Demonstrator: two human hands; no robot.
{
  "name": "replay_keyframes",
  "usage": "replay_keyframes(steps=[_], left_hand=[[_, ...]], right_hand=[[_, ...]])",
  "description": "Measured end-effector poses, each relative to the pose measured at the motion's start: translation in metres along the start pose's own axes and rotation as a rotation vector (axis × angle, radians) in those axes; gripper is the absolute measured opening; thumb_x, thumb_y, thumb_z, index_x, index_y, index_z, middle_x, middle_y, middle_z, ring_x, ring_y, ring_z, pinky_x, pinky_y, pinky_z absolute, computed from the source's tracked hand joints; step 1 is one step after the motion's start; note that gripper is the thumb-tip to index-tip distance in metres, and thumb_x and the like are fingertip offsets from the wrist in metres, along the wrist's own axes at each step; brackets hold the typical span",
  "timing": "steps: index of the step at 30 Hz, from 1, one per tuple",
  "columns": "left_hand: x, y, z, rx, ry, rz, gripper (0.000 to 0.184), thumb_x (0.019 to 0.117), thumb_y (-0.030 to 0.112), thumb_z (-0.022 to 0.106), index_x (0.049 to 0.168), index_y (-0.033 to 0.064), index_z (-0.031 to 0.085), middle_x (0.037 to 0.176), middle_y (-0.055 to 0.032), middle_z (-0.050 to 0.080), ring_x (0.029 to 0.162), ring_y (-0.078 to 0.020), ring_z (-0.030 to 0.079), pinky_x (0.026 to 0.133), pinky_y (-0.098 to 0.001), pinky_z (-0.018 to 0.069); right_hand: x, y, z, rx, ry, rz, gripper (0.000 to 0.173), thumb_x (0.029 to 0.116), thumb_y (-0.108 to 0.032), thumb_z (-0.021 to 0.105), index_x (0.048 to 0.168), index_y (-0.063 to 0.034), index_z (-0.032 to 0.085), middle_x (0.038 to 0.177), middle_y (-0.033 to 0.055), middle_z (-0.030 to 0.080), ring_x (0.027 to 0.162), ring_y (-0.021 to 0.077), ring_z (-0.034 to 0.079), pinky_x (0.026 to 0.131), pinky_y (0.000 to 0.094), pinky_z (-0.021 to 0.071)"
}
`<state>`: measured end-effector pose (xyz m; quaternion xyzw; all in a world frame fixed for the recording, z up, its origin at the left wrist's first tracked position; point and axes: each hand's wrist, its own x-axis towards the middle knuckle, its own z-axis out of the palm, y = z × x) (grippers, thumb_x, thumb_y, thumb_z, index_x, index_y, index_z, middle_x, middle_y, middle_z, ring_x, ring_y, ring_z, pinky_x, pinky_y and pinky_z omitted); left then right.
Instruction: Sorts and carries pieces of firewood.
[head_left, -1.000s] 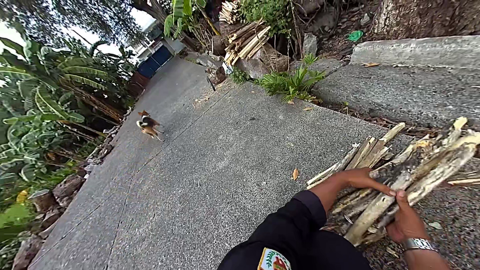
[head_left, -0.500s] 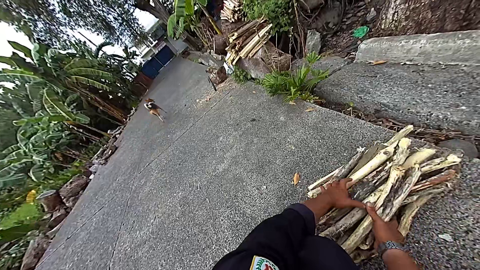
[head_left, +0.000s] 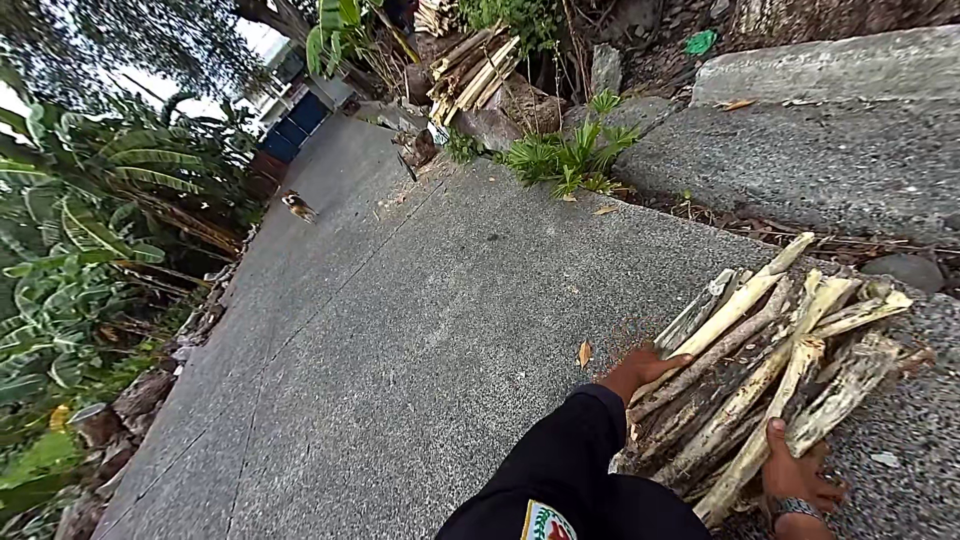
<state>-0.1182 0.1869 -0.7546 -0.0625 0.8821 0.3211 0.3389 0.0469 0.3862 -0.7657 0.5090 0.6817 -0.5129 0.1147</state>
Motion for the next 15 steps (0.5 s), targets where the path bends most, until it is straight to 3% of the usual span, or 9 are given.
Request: replay_keyframes(steps=[2,5,9,12,13,15], left_hand=[[-0.001,0.002,-0.004,-0.070,-0.025,-0.003,0.097,0.0896,0.076,0.057,0.158,0.0099,0.037,0.150,-0.0256,0.050,0.139,-0.0398,0.050,0.113,-0.0618,0.0416],[-0.006,0.007,-0.004,-0.188,-0.116,0.024,0.087,0.0959,0.072,0.050,0.151,0.0052,0.046,0.146,-0.0241,0.055,0.136,-0.0360,0.054,0.114,-0.0581,0.0428],[-0.035,0.030,0.011,-0.314,-0.328,0.034,0.084,0.1015,0.061,0.051,0.156,-0.0004,0.034,0.148,-0.0265,0.051,0.137,-0.0349,0.053,0.115,-0.0539,0.0427],[-0.044,0.044,0.028,-0.164,-0.350,0.067,0.096,0.0930,0.054,0.070,0.158,-0.0016,0.026,0.148,-0.0311,0.049,0.134,-0.0404,0.054,0.112,-0.0581,0.0436],[-0.047,0.046,0.031,-0.137,-0.350,0.059,0.100,0.0918,0.056,0.070,0.159,-0.0003,0.023,0.150,-0.0309,0.046,0.136,-0.0408,0.052,0.113,-0.0587,0.0426],[-0.053,0.046,0.032,-0.216,-0.354,0.057,0.087,0.1007,0.057,0.055,0.160,0.0016,0.025,0.156,-0.0297,0.041,0.142,-0.0402,0.046,0.116,-0.0587,0.0383]], right_hand=[[0.000,-0.004,-0.002,0.088,-0.032,0.003,0.109,0.0869,-0.087,0.044,0.168,-0.0234,0.008,0.170,0.0283,0.007,0.155,0.0501,0.014,0.120,0.0695,0.0188],[-0.001,-0.006,-0.004,0.235,-0.043,0.032,0.111,0.0880,-0.084,0.047,0.168,-0.0163,0.009,0.170,0.0274,0.010,0.155,0.0461,0.018,0.121,0.0662,0.0230],[0.001,0.000,-0.011,0.337,0.008,0.003,0.113,0.0914,-0.076,0.053,0.165,-0.0046,0.006,0.168,0.0286,0.014,0.155,0.0397,0.023,0.124,0.0560,0.0272],[-0.002,0.005,-0.024,0.437,0.015,-0.077,0.095,0.0999,-0.062,0.052,0.165,-0.0048,0.013,0.166,0.0220,0.028,0.153,0.0296,0.032,0.124,0.0466,0.0302],[-0.004,0.008,-0.028,0.523,-0.037,-0.123,0.084,0.1041,-0.057,0.047,0.165,-0.0072,0.016,0.165,0.0153,0.034,0.150,0.0203,0.038,0.123,0.0392,0.0337],[-0.008,0.008,-0.036,0.714,-0.175,-0.221,0.063,0.1100,-0.050,0.034,0.158,-0.0090,0.031,0.155,0.0053,0.047,0.139,0.0070,0.048,0.116,0.0299,0.0417]])
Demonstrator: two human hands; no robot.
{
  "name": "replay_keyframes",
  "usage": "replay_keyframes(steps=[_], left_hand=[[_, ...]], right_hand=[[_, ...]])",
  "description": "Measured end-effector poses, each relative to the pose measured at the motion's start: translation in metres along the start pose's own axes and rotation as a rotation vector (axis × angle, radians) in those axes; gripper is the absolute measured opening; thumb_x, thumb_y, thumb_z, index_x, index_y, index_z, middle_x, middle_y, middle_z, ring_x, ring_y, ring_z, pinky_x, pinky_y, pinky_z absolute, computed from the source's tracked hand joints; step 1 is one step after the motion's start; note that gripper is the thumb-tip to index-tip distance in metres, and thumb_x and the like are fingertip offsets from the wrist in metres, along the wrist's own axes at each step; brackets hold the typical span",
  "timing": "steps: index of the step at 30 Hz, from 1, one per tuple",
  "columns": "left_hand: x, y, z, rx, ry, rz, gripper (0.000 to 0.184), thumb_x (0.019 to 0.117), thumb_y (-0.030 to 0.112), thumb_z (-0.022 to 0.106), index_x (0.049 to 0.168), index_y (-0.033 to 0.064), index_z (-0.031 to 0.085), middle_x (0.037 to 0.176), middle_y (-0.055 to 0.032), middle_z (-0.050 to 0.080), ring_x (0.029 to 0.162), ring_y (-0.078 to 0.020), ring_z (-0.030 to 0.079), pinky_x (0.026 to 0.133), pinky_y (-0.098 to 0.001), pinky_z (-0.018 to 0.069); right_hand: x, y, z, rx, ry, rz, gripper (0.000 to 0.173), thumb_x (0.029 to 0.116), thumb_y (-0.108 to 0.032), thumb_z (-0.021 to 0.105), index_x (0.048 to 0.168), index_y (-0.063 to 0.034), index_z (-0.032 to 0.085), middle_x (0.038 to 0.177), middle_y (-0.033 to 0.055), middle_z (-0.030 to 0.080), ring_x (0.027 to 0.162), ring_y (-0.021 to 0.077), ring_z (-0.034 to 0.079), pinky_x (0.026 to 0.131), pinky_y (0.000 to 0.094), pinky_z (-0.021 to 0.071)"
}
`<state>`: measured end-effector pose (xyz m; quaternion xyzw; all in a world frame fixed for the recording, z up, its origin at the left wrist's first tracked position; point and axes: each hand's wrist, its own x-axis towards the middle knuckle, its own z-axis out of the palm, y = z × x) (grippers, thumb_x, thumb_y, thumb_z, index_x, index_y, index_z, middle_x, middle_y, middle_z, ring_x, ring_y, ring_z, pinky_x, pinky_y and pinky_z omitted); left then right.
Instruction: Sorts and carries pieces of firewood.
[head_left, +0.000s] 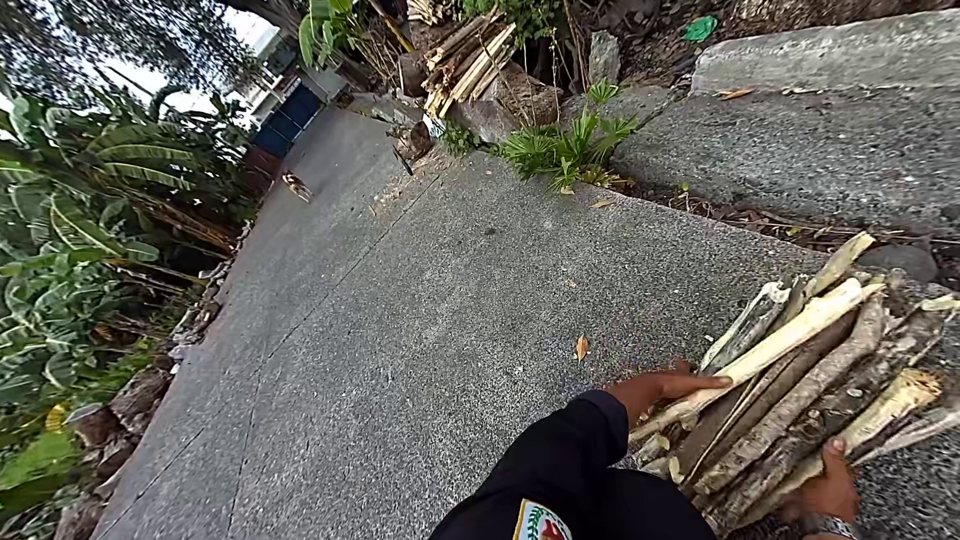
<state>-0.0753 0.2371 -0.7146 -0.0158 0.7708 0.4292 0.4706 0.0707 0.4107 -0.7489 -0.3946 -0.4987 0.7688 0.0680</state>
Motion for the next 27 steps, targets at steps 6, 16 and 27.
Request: replay_keyframes(steps=[6,16,27], left_hand=[[0.019,-0.015,0.004,-0.199,0.071,-0.015,0.081,0.1017,0.060,0.052,0.154,0.0008,0.037,0.155,-0.0279,0.043,0.141,-0.0384,0.047,0.115,-0.0569,0.0402],[-0.008,0.011,0.035,-0.152,-0.032,-0.049,0.105,0.0945,0.054,0.068,0.165,0.0090,0.005,0.162,-0.0287,0.031,0.146,-0.0401,0.042,0.116,-0.0585,0.0383],[-0.010,-0.019,0.065,-0.410,-0.006,0.058,0.096,0.0998,0.041,0.066,0.164,0.0074,0.003,0.157,-0.0322,0.036,0.140,-0.0408,0.048,0.115,-0.0552,0.0418]], right_hand=[[0.005,-0.004,-0.020,0.130,-0.115,0.033,0.061,0.1110,-0.052,0.018,0.158,-0.0155,0.030,0.156,0.0009,0.045,0.138,0.0067,0.048,0.115,0.0341,0.0431],[0.013,-0.018,-0.049,0.095,-0.220,0.072,0.055,0.1121,-0.045,0.026,0.157,-0.0126,0.029,0.147,-0.0016,0.048,0.132,0.0000,0.050,0.110,0.0264,0.0450],[0.021,-0.018,-0.076,0.041,-0.262,0.113,0.048,0.1081,-0.037,0.040,0.149,-0.0118,0.036,0.127,-0.0035,0.059,0.113,-0.0003,0.061,0.098,0.0251,0.0537]])
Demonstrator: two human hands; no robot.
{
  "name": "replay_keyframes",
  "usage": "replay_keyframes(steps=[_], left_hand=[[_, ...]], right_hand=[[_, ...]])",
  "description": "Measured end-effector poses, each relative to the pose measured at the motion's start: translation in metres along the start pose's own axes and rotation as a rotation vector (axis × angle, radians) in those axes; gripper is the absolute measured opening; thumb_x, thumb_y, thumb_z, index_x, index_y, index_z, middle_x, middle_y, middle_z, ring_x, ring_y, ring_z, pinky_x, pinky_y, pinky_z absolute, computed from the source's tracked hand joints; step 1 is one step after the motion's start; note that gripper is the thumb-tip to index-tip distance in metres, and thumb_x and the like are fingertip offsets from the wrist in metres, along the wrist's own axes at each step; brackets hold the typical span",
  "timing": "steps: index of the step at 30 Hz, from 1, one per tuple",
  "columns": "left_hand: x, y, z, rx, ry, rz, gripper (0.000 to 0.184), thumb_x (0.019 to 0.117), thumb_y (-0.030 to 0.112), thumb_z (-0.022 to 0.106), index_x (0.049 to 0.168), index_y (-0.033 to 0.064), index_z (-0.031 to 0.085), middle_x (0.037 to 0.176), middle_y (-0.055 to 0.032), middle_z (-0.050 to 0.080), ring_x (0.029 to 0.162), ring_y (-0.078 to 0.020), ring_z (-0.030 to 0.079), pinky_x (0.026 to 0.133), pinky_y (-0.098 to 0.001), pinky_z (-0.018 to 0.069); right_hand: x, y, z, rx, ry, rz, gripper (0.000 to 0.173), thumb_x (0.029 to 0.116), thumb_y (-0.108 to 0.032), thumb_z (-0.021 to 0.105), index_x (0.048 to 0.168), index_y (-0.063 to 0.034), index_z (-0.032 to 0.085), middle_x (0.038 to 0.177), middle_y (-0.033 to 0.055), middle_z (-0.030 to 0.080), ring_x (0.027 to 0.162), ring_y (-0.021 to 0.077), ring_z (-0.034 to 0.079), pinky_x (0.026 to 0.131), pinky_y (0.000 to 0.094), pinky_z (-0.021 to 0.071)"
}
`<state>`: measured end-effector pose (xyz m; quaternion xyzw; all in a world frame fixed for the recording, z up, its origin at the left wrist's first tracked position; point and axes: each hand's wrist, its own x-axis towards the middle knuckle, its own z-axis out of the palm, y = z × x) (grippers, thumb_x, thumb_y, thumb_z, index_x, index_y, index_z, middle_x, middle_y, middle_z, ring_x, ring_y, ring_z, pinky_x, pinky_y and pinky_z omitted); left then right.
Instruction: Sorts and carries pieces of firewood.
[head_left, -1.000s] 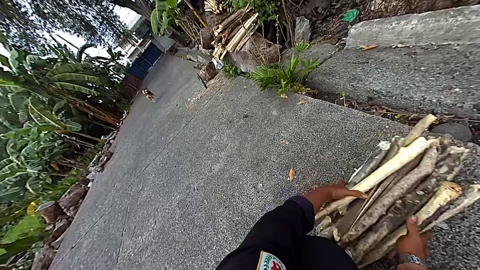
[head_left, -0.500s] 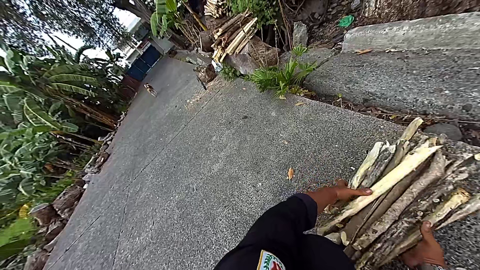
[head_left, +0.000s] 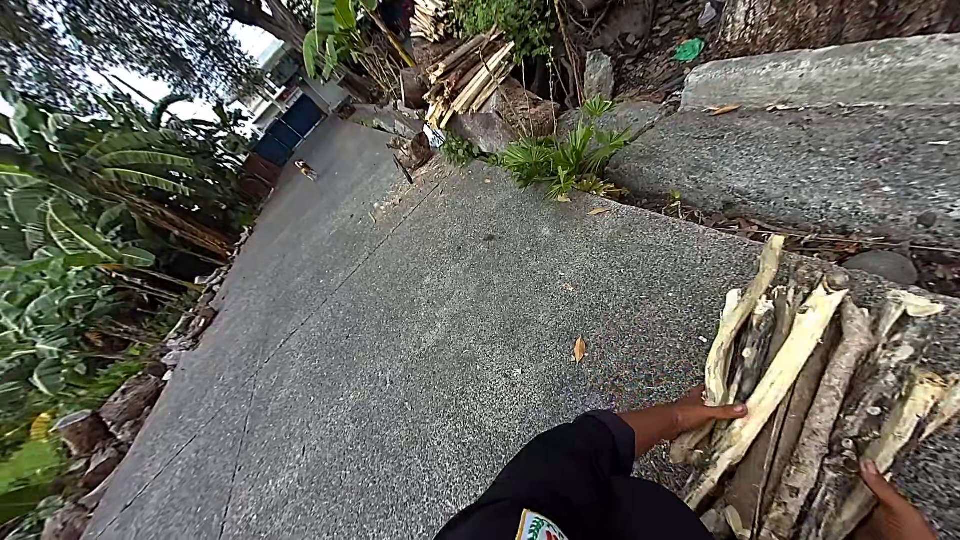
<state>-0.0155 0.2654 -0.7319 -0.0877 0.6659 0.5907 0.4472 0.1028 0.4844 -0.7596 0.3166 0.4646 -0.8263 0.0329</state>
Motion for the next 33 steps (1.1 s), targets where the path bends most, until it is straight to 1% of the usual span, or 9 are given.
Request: replay_keyframes(steps=[7,8,10,13,17,23,27,30,33], left_hand=[[0.003,-0.012,0.016,-0.119,0.007,-0.008,0.093,0.1009,0.037,0.065,0.164,0.0095,0.003,0.155,-0.0315,0.040,0.139,-0.0400,0.049,0.114,-0.0548,0.0428],[0.003,-0.013,0.017,-0.138,0.011,-0.008,0.087,0.1021,0.038,0.063,0.164,0.0074,0.009,0.152,-0.0306,0.044,0.136,-0.0377,0.052,0.113,-0.0531,0.0442],[0.000,-0.010,0.017,-0.160,0.040,0.034,0.064,0.1049,0.036,0.058,0.153,0.0007,0.036,0.134,-0.0249,0.060,0.119,-0.0287,0.063,0.104,-0.0469,0.0512],[-0.018,0.001,0.025,-0.126,0.024,0.043,0.050,0.1080,0.030,0.052,0.147,-0.0010,0.044,0.125,-0.0200,0.064,0.107,-0.0213,0.065,0.097,-0.0410,0.0536],[-0.006,-0.019,0.023,-0.149,-0.070,-0.018,0.057,0.1068,0.036,0.052,0.150,0.0018,0.038,0.119,-0.0182,0.067,0.103,-0.0230,0.069,0.093,-0.0439,0.0577],[0.012,-0.040,0.027,-0.147,-0.002,-0.043,0.067,0.1052,0.043,0.053,0.153,0.0004,0.032,0.126,-0.0220,0.065,0.111,-0.0264,0.068,0.097,-0.0461,0.0571],[0.003,-0.022,0.052,0.032,0.060,-0.017,0.089,0.0990,0.051,0.063,0.160,0.0025,0.019,0.137,-0.0245,0.060,0.121,-0.0280,0.065,0.104,-0.0462,0.0556],[0.009,-0.023,0.055,0.314,0.145,0.044,0.080,0.1072,0.055,0.041,0.164,0.0045,0.014,0.155,-0.0260,0.045,0.138,-0.0316,0.052,0.115,-0.0507,0.0443],[0.026,-0.038,0.042,0.418,0.169,0.131,0.084,0.1083,0.047,0.043,0.165,0.0137,-0.010,0.169,-0.0250,0.014,0.152,-0.0352,0.034,0.122,-0.0535,0.0337]], right_hand=[[0.005,0.008,-0.013,0.001,0.045,-0.075,0.049,0.1083,-0.041,0.040,0.148,-0.0114,0.040,0.130,-0.0043,0.060,0.116,-0.0014,0.060,0.101,0.0244,0.0519],[0.009,0.011,-0.015,-0.012,0.021,-0.081,0.050,0.1088,-0.040,0.040,0.148,-0.0105,0.039,0.130,-0.0046,0.058,0.117,-0.0022,0.058,0.102,0.0237,0.0500],[0.013,0.010,-0.012,-0.050,-0.020,-0.060,0.054,0.1073,-0.045,0.042,0.150,-0.0116,0.040,0.132,-0.0030,0.061,0.117,0.0008,0.060,0.102,0.0272,0.0521],[-0.002,-0.005,-0.007,-0.088,-0.006,-0.002,0.054,0.1085,-0.043,0.039,0.151,-0.0102,0.042,0.133,0.0027,0.062,0.114,0.0066,0.063,0.097,0.0315,0.0553],[-0.002,-0.017,-0.017,-0.078,0.033,0.115,0.048,0.1117,-0.038,0.034,0.148,-0.0097,0.046,0.125,0.0062,0.066,0.109,0.0111,0.065,0.093,0.0339,0.0573],[0.011,-0.001,-0.028,-0.067,0.110,0.188,0.051,0.1088,-0.038,0.043,0.149,-0.0061,0.044,0.125,0.0122,0.065,0.109,0.0163,0.065,0.092,0.0384,0.0572],[0.003,0.001,-0.030,0.035,0.153,0.081,0.051,0.1115,-0.039,0.026,0.146,-0.0072,0.045,0.121,0.0064,0.067,0.106,0.0090,0.065,0.090,0.0318,0.0572],[0.000,0.002,-0.028,0.097,0.181,0.026,0.049,0.1111,-0.038,0.023,0.144,-0.0077,0.044,0.116,0.0034,0.066,0.102,0.0054,0.065,0.088,0.0280,0.0567],[0.002,0.006,-0.029,0.130,0.156,0.067,0.045,0.1088,-0.037,0.030,0.138,-0.0069,0.047,0.109,0.0046,0.066,0.097,0.0084,0.066,0.084,0.0312,0.0582]])
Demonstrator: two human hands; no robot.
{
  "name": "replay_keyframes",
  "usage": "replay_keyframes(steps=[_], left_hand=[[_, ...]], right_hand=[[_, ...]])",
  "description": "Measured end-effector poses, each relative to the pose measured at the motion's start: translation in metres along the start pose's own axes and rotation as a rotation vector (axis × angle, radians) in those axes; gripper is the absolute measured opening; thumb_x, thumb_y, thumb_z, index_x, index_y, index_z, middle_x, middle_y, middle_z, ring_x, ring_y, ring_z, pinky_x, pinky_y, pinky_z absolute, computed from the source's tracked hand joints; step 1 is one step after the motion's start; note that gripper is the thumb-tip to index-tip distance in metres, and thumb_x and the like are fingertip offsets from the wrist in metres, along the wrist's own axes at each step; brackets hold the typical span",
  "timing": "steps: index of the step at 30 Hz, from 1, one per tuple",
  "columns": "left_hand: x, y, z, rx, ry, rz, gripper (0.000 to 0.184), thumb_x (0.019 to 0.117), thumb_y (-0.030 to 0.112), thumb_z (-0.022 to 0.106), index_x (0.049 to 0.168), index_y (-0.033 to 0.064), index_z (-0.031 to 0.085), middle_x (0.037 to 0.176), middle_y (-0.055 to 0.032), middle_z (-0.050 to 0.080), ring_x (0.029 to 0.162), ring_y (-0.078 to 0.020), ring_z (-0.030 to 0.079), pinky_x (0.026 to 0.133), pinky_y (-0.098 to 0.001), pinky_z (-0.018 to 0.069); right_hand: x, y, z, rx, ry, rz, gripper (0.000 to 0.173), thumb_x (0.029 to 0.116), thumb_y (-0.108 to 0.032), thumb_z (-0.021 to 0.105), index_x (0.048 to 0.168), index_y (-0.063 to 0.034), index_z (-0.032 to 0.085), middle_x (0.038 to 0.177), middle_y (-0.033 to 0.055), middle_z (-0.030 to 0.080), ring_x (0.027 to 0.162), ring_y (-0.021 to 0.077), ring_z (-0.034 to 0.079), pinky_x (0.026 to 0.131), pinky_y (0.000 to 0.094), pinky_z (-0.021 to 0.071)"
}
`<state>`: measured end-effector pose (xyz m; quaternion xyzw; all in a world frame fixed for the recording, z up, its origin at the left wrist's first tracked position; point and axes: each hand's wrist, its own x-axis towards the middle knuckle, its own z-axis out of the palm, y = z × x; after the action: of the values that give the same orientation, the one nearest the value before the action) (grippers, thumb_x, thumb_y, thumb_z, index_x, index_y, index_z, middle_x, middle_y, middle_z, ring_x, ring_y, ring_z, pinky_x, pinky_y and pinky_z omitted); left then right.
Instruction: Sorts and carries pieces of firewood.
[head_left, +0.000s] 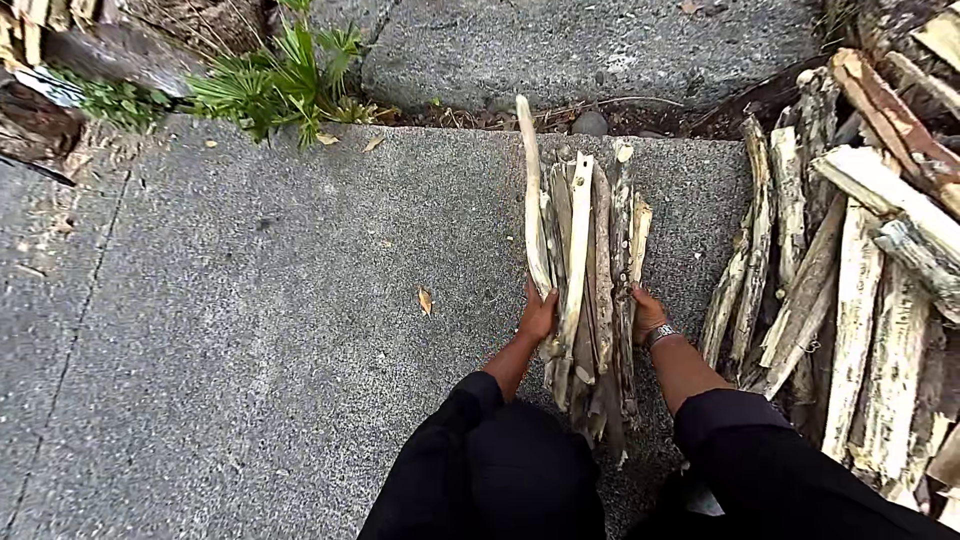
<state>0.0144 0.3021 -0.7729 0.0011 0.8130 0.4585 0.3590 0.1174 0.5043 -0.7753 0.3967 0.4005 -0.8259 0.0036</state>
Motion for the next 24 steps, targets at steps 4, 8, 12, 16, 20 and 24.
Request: replay_keyframes(steps=[4,8,12,16,20,24], left_hand=[[-0.017,0.001,-0.007,0.013,-0.042,-0.035,0.078,0.1101,0.039,0.044,0.166,0.0106,-0.003,0.160,-0.0257,0.037,0.145,-0.0327,0.046,0.121,-0.0502,0.0371],[-0.063,0.002,-0.028,0.325,-0.300,-0.107,0.078,0.1093,0.038,0.043,0.162,-0.0042,0.004,0.161,-0.0308,0.031,0.147,-0.0373,0.041,0.121,-0.0529,0.0342],[-0.074,-0.014,-0.053,0.231,-0.286,-0.094,0.071,0.1011,0.040,0.049,0.157,-0.0026,0.034,0.163,-0.0283,0.029,0.152,-0.0384,0.031,0.122,-0.0572,0.0309],[-0.025,-0.018,-0.052,-0.369,-0.063,-0.069,0.073,0.1068,0.056,0.035,0.164,0.0126,0.020,0.163,-0.0166,0.035,0.147,-0.0287,0.041,0.116,-0.0541,0.0396],[-0.011,-0.014,-0.013,-0.166,-0.036,0.057,0.111,0.0838,0.039,0.084,0.162,0.0044,0.012,0.146,-0.0246,0.052,0.129,-0.0291,0.060,0.109,-0.0468,0.0518],[0.001,-0.017,-0.030,-0.051,0.149,0.025,0.082,0.0964,0.050,0.067,0.158,0.0056,0.034,0.145,-0.0307,0.052,0.130,-0.0417,0.057,0.109,-0.0588,0.0472]], right_hand=[[-0.003,-0.002,0.005,0.016,-0.015,0.046,0.042,0.1086,-0.037,0.032,0.133,-0.0078,0.049,0.103,0.0051,0.067,0.092,0.0102,0.067,0.080,0.0330,0.0589],[0.000,0.001,0.005,0.035,-0.029,0.040,0.043,0.1092,-0.037,0.033,0.136,-0.0080,0.049,0.106,0.0058,0.067,0.094,0.0109,0.066,0.081,0.0334,0.0583],[0.003,0.004,0.004,0.024,-0.023,0.054,0.043,0.1097,-0.039,0.034,0.136,-0.0099,0.050,0.108,0.0058,0.067,0.096,0.0115,0.067,0.082,0.0340,0.0585],[0.002,0.007,0.007,0.012,-0.003,0.061,0.045,0.1107,-0.040,0.036,0.142,-0.0108,0.050,0.118,0.0065,0.068,0.104,0.0127,0.067,0.088,0.0358,0.0587],[-0.017,0.008,0.003,-0.050,-0.094,-0.057,0.048,0.1120,-0.037,0.032,0.148,-0.0093,0.046,0.128,0.0047,0.066,0.112,0.0093,0.065,0.096,0.0341,0.0573],[-0.013,0.010,0.017,-0.148,-0.137,-0.124,0.051,0.1101,-0.043,0.032,0.150,-0.0130,0.039,0.130,-0.0054,0.060,0.113,-0.0036,0.059,0.097,0.0237,0.0529]])
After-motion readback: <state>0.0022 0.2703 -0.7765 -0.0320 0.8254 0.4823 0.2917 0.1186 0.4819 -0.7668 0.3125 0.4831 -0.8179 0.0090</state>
